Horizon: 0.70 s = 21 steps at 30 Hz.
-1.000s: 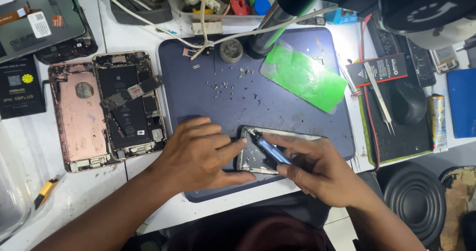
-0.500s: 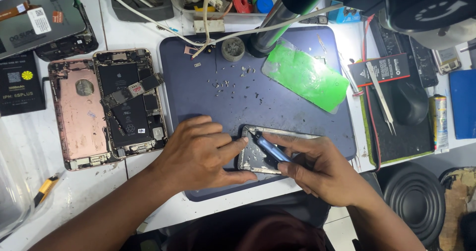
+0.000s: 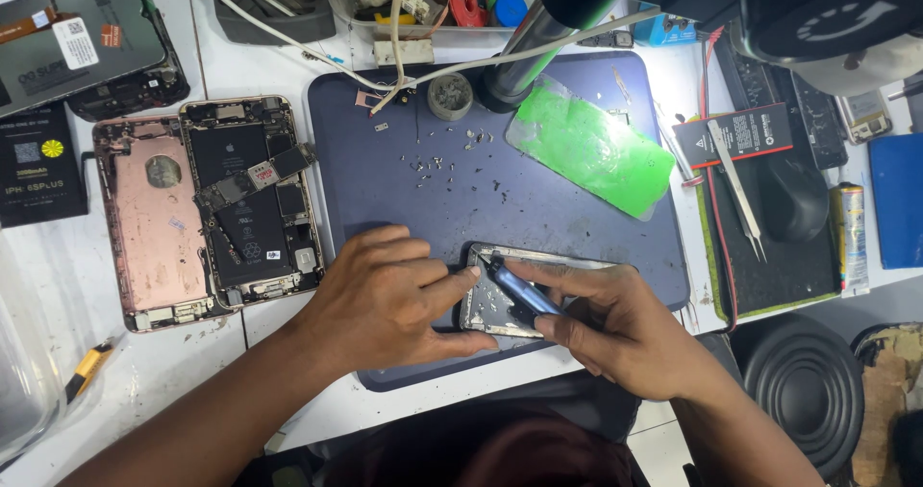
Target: Disassembling a mobile phone and removing internal components using specialized repair tools
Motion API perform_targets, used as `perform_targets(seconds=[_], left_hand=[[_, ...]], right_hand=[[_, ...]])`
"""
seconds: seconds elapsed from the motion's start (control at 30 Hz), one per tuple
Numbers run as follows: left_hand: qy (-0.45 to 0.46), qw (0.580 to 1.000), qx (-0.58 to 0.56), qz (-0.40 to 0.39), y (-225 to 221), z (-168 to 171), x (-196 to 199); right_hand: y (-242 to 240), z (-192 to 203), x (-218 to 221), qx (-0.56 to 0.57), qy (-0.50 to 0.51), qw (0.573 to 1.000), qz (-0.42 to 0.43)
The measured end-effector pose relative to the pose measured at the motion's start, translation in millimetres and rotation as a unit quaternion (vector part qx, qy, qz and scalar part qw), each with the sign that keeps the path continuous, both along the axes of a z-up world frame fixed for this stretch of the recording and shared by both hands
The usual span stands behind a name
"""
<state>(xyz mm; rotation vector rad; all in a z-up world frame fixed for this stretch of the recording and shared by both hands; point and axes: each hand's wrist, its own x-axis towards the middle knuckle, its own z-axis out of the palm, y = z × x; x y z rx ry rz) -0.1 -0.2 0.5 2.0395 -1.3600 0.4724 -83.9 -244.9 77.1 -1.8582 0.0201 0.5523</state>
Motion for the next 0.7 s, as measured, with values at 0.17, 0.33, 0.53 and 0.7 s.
perform_targets(seconds=[0.17,0.33,0.53,0.7], left_hand=[[0.002,1.000,-0.006,-0.003,-0.4,0.8,0.2],[0.002,1.000,-0.011,0.005,-0.9,1.6,-0.6],[0.007,1.000,-0.014,-0.001,-0.9,0.4,-0.5],[0.007,1.000,-0.018,-0.001,-1.1,0.4,0.0]], right_hand=[[0.8,-0.6,-2.0,0.016,0.012,1.000,-0.020],[3.4,3.2,-4.4,-0.003,0.021,0.999,-0.033],[4.5,8.8,-6.7,-0.057,0.019,0.997,-0.038],[-0.3,12.1,-8.7,-0.085,0.022,0.994,-0.062]])
